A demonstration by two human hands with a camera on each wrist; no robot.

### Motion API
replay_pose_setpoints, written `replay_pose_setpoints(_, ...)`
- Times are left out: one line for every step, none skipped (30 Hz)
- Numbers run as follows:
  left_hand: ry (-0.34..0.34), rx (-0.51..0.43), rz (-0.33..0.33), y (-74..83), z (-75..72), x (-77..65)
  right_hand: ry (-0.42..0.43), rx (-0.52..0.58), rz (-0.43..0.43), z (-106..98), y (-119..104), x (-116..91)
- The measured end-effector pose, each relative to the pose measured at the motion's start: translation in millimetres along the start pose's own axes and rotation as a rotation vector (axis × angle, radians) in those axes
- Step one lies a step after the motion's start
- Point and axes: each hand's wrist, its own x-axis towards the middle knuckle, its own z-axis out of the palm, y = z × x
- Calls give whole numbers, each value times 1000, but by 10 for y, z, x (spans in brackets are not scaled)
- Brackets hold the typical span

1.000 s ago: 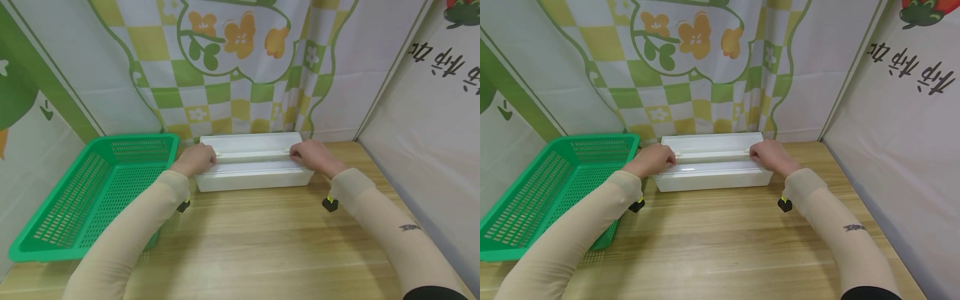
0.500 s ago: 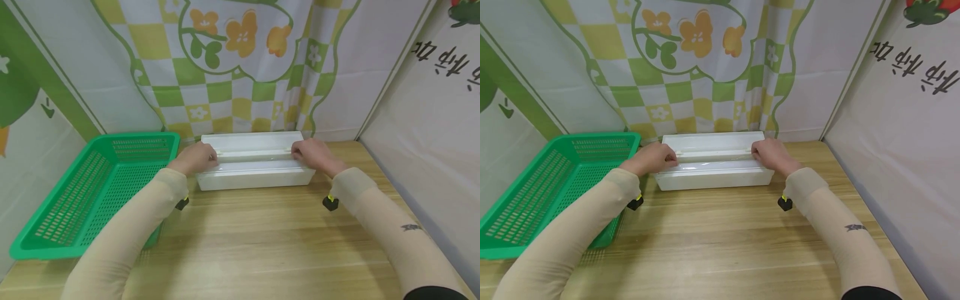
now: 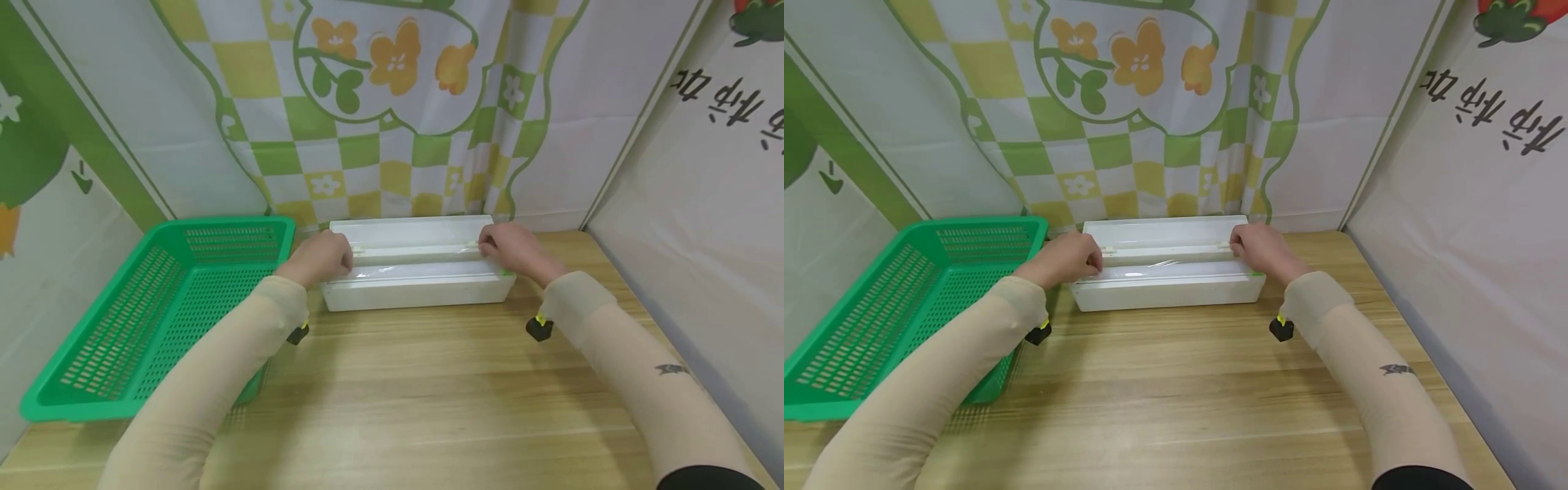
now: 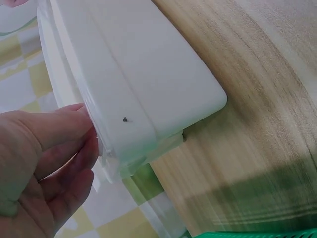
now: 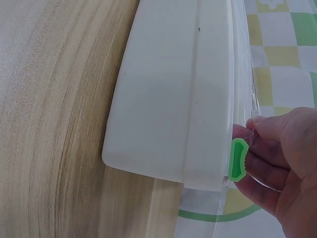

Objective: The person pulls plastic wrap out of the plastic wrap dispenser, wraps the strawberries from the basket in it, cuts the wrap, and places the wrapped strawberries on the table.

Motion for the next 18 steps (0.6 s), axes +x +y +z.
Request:
replay_pose_setpoints(3,4,2,4,-3,-2,-1,4,4,-2,2,-2)
replay_pose_setpoints(3,6,3,5,-5,-4,2,8,8,-2,2,-6)
replay_pose_setpoints(2,7,3,8,-6,-6,2,10,4,-1,4,-9)
replay_pose_setpoints(0,7,7,4,-6,-6,1,10,3,0,5,-8)
replay_pose_setpoints(-4,6,12,-3,-8,-7,2,8,1,1,7,-6)
replay_pose_setpoints(-8,1,19,-13,-9,-7,0,6,1,2,7,-3)
replay_pose_setpoints(-12,-3,28,-23,-11,-6,-2,6,-2,4,9,0)
replay_pose_setpoints(-17,-8,37,-35,-13,-3,-2,5,-3,5,11,4)
replay_pose_setpoints(-21,-12,51,-46,-18,1,-3,8,-3,3,10,6)
replay_pose_setpoints(-27,-19,62,-55,-22,5,-2,9,1,3,13,11)
replay_pose_setpoints(-30,-27,72,-63,-28,7,-2,11,-1,3,13,14)
replay_pose_setpoints(-33,-33,79,-69,-32,11,-3,14,-5,1,12,15)
replay_pose_setpoints(-34,-37,86,-74,-33,16,-3,18,-8,-2,10,15)
replay_pose_setpoints(-33,-40,90,-77,-31,21,-3,20,-10,-5,9,16)
replay_pose_setpoints(-29,-37,92,-80,-28,26,-4,23,-12,-7,8,15)
replay_pose_setpoints(-24,-33,88,-82,-19,32,-5,21,-14,-7,8,17)
replay_pose_setpoints(-17,-31,82,-82,-13,35,-7,23,-13,-9,6,18)
replay_pose_setpoints(-10,-26,77,-82,-6,38,-8,22,-11,-10,6,19)
